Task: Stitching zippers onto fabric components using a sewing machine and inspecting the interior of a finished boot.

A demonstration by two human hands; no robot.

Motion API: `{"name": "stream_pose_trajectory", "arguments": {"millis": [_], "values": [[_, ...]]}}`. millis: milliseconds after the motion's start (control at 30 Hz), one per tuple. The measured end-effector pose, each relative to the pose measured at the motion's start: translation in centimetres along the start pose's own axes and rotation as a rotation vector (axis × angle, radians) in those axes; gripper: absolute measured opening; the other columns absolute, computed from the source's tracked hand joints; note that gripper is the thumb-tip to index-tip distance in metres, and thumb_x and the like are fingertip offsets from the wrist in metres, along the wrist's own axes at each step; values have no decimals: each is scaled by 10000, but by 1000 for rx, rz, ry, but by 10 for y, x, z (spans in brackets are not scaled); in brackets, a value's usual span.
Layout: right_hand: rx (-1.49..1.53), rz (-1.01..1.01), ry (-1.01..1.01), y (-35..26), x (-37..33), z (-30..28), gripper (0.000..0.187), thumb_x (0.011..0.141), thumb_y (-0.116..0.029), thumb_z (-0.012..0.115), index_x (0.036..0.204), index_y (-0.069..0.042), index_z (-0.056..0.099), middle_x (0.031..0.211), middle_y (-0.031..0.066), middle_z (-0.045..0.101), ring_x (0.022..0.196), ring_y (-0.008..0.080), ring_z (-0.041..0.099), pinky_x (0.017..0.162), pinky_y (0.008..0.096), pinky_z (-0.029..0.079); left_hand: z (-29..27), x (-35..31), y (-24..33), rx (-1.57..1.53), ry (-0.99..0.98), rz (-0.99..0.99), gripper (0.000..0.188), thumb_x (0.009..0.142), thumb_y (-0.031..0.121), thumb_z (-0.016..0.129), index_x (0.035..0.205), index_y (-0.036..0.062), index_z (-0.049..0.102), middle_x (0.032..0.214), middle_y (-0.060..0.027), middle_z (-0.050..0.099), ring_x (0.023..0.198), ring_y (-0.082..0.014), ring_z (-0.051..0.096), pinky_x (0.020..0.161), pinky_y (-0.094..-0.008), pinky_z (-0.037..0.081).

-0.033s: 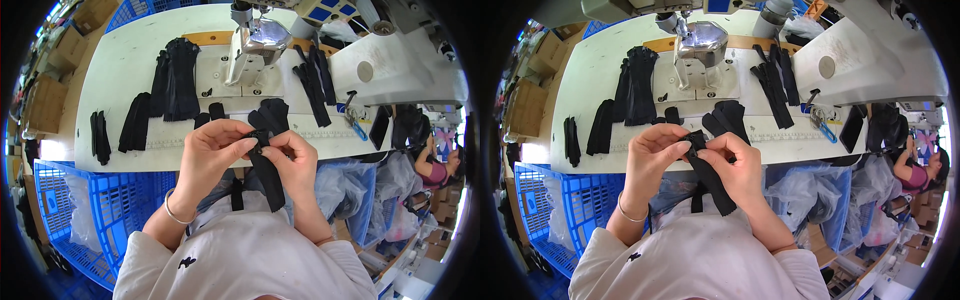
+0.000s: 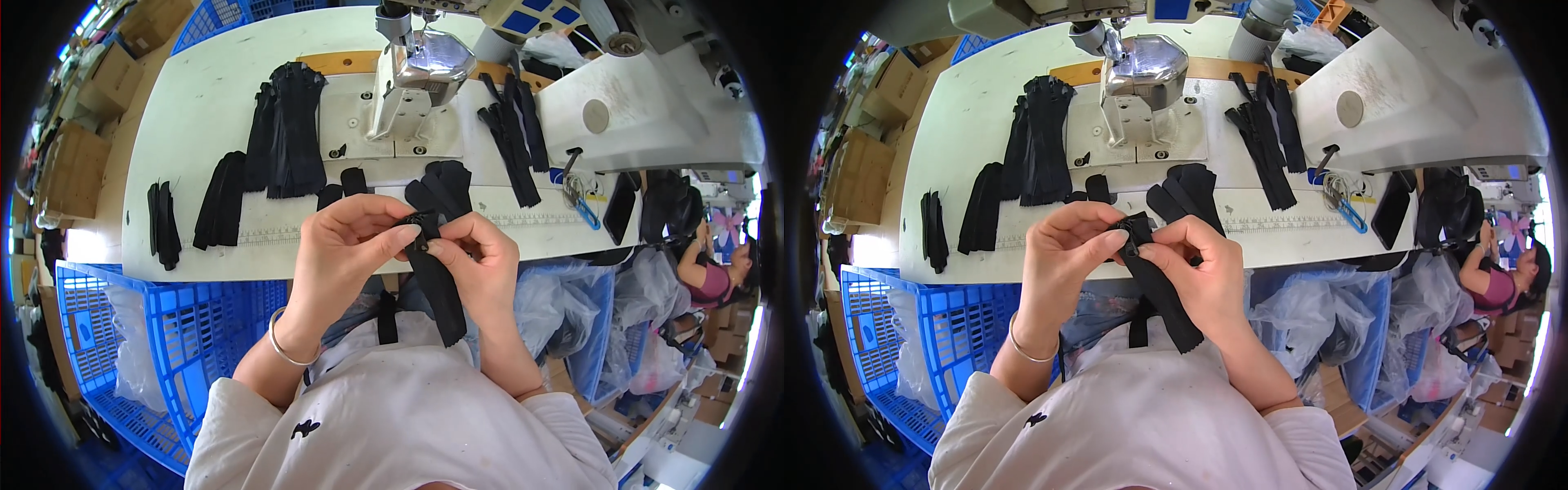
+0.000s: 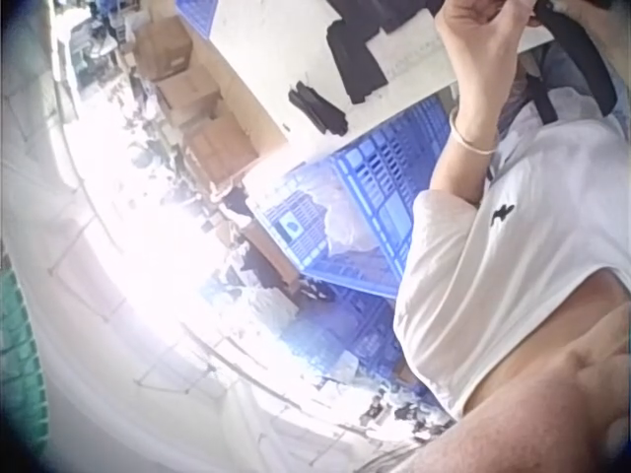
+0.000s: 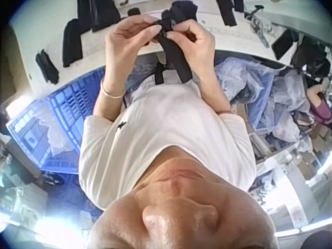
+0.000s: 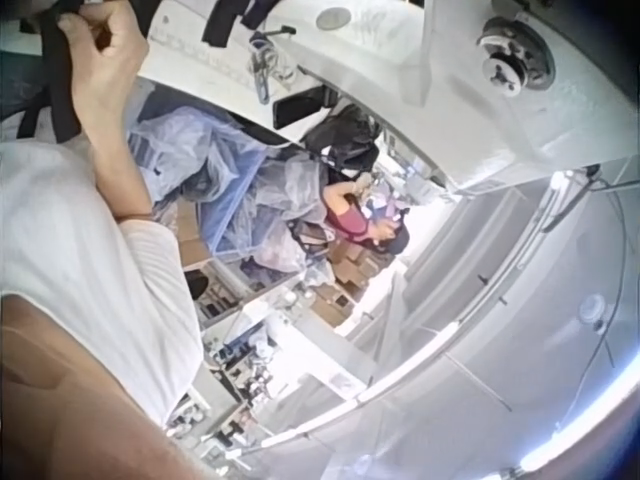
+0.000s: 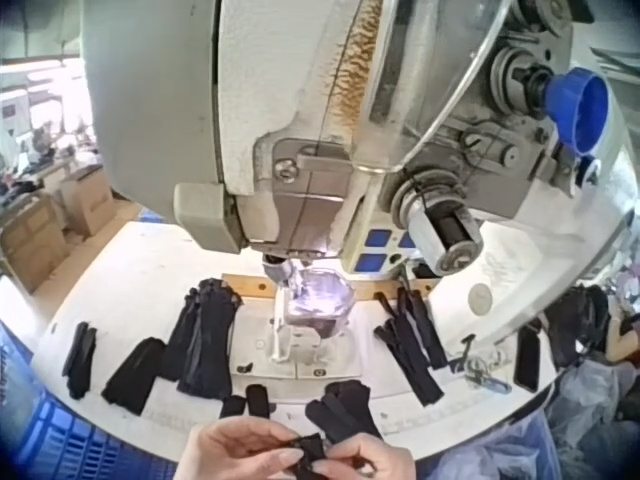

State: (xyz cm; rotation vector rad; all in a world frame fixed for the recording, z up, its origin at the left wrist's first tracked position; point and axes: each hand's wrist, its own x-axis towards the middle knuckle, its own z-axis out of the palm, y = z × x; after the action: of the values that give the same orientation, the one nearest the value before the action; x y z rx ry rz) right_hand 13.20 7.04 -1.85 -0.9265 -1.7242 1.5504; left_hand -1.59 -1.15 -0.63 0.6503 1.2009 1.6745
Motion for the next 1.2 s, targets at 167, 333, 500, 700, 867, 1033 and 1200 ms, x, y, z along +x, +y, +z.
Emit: {"name": "stream_pose_trajectory", "arguments": {"millis": [167,333,500,700,867,1033,1200], "values": [[256,7,89,-8,4,9,91,816,-59,705,831,-3,634,672,-9,608,583,22,506,541,190,398,2,3,2,4,12,31,149,825,-16,679,964,-45,634,874,-65,668,777,-92,634,663,-228,540],[135,24,-96,-3,6,1,108,838,-92,694,861,2,645,637,-23,575,589,12,468,533,189,372,1,12,11,98,42,99,167,813,-13,687,968,-38,632,858,-32,647,744,-62,602,645,-200,506],[55,-81,-58,-16,30,6,137,834,-121,704,791,-10,637,603,-35,513,570,22,395,497,212,303,5,32,32,146,57,162,171,813,-11,685,973,-38,632,847,-18,638,728,-48,579,633,-187,479],[126,-177,-38,-28,65,16,175,855,-150,687,767,-8,635,602,-38,527,575,20,417,504,206,317,3,66,54,118,36,144,138,839,41,670,955,-24,632,791,-12,623,681,-50,556,605,-194,465],[128,-188,25,-40,85,25,192,876,-156,661,774,7,652,609,-23,576,571,5,465,499,187,341,-3,89,54,37,14,178,173,859,115,662,951,-26,623,753,2,594,631,-58,533,576,-202,452],[112,-213,63,-50,94,29,187,878,-140,651,775,16,657,604,-26,583,563,-3,461,491,185,342,-2,103,56,-14,33,135,185,857,149,648,948,-7,612,749,5,570,586,-61,506,537,-218,437],[123,-207,66,-56,98,30,172,879,-128,645,800,22,667,615,-24,598,564,-4,467,488,187,347,0,107,55,-95,52,143,178,858,146,632,950,-5,613,764,-6,577,586,-70,515,530,-226,437]]}}
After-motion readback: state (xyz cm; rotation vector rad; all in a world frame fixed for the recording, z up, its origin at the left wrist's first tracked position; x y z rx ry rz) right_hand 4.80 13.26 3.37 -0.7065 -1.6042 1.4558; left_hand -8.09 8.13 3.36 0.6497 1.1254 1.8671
